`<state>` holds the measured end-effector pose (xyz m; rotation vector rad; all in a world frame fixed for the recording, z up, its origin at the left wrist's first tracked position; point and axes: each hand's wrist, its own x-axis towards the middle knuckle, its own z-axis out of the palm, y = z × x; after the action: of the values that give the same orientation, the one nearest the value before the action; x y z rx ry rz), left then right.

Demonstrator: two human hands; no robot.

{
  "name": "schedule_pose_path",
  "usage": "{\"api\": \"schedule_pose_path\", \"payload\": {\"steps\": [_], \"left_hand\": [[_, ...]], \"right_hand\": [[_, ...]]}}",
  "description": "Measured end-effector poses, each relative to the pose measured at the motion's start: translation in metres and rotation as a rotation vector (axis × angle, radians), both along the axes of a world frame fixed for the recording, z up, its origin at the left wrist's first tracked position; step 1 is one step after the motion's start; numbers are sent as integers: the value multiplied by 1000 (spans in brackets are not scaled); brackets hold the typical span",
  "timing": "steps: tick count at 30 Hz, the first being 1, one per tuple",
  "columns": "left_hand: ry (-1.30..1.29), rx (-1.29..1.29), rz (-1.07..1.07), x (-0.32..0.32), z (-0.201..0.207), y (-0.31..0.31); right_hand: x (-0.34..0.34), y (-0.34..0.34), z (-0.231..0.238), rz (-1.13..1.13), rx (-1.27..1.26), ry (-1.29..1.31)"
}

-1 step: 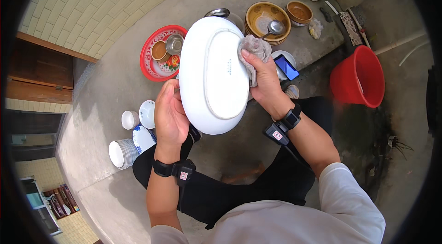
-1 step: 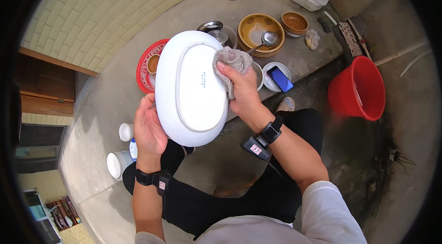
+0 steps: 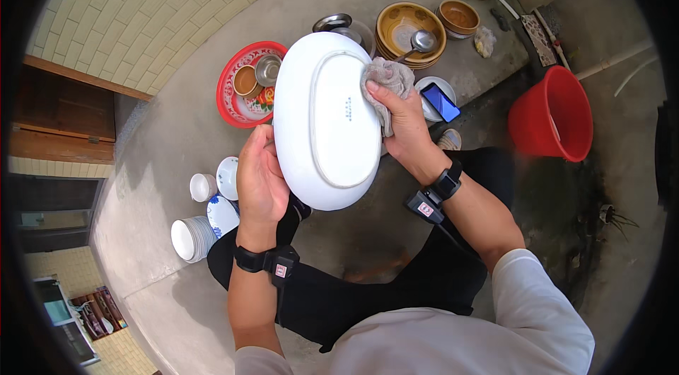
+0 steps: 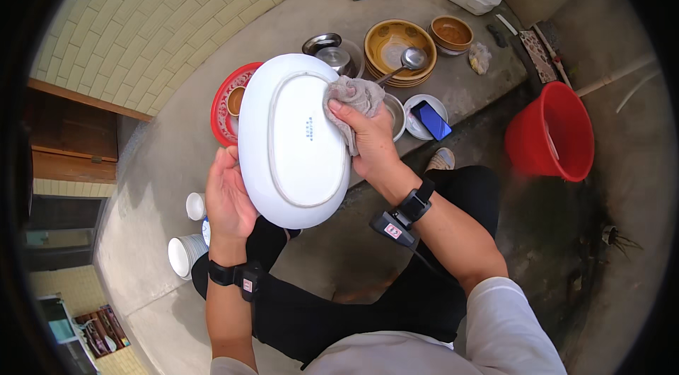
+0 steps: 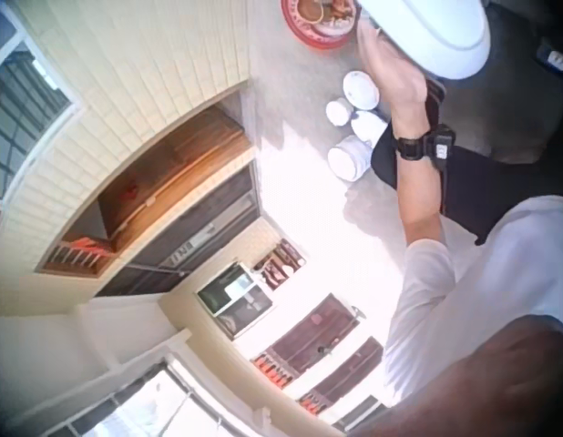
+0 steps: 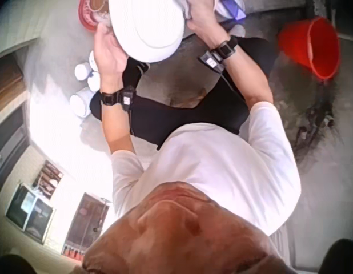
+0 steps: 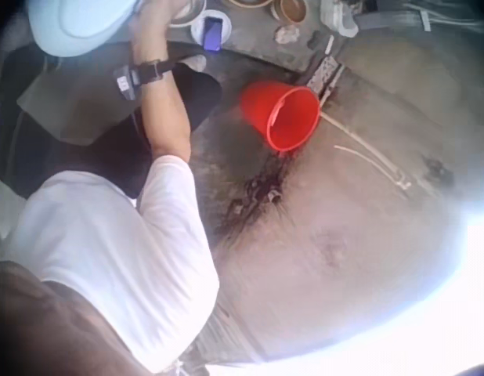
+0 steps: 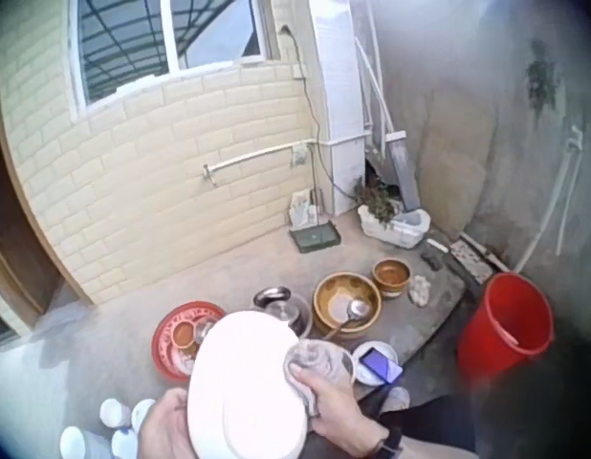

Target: The person wipes plates on both sides using a cloth, shakes out the cloth, and wipes another plate.

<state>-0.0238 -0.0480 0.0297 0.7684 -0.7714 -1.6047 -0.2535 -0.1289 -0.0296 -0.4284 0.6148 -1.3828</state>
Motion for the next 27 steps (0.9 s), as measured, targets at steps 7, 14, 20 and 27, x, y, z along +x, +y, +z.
{"api": "schedule_pose_path", "payload": {"steps": [7, 14, 20, 27], "left_hand": [[-138, 248, 134, -21, -2, 0], [-141, 151, 101, -11, -2, 4], [-134, 152, 181, -21, 5, 5], [61, 200, 264, 10, -6, -3]], "right_hand": [[-3, 15, 1, 113, -107, 78], [0, 15, 7, 214, -244, 152], [1, 17, -5, 247, -242, 295], [7, 75, -25, 298, -609, 720]]}}
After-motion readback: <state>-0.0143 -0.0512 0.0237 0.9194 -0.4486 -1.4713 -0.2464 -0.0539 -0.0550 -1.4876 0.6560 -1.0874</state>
